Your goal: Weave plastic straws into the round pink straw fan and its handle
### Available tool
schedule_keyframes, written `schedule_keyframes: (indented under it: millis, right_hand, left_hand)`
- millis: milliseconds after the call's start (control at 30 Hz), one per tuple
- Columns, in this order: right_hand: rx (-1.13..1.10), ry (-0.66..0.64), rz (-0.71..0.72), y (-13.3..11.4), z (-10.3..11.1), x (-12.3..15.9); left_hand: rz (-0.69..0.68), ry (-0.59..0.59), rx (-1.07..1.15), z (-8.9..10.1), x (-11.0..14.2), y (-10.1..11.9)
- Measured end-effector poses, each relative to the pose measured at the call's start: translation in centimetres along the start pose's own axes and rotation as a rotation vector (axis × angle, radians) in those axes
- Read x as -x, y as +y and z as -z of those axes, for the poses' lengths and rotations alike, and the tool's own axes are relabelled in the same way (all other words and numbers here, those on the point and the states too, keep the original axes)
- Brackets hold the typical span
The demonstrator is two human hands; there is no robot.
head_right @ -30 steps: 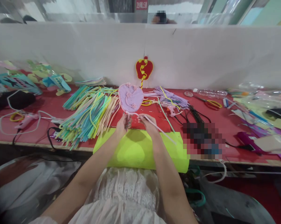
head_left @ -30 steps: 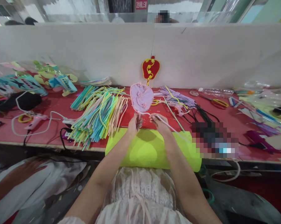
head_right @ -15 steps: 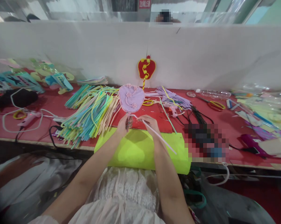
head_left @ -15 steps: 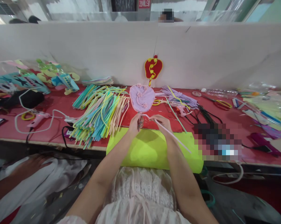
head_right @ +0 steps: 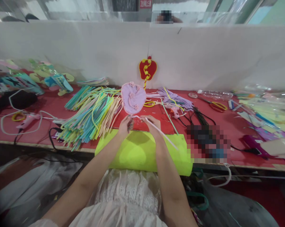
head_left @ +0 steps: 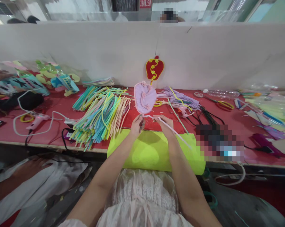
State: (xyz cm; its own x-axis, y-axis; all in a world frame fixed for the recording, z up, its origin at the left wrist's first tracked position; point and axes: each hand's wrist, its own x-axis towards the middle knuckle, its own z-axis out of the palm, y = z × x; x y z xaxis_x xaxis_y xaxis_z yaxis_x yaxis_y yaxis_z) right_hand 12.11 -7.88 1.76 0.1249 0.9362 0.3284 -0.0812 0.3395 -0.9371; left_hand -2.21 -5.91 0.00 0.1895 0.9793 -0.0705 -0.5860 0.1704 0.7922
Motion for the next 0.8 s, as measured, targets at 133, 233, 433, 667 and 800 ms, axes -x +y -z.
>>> schedule_keyframes:
  millis: [133, 233, 433, 667, 800]
  right_hand:
    - [-0.106, 0.037, -0.042, 0.9, -0.1, -0.3]
    - [-0.186, 0.028, -0.066, 1.1, -0.1, -0.3]
    - [-0.211, -0.17, -0.19, 1.2, 0.1, -0.1]
    - [-0.093, -0.22, -0.233, 2.4, -0.3, -0.6]
    - [-0.128, -0.248, -0.245, 2.8, -0.9, -0.7]
  left_hand:
    - [-0.056, 0.01, -0.083, 0.1, -0.1, -0.1]
    - [-0.101, 0.015, -0.141, 0.2, -0.1, -0.2]
    - [-0.043, -0.062, 0.003, 0.3, 0.0, 0.1]
    - [0.342, -0.277, 0.347, 0.9, 0.3, 1.2]
    - [0.495, -0.313, 0.379, 0.9, 0.6, 1.4]
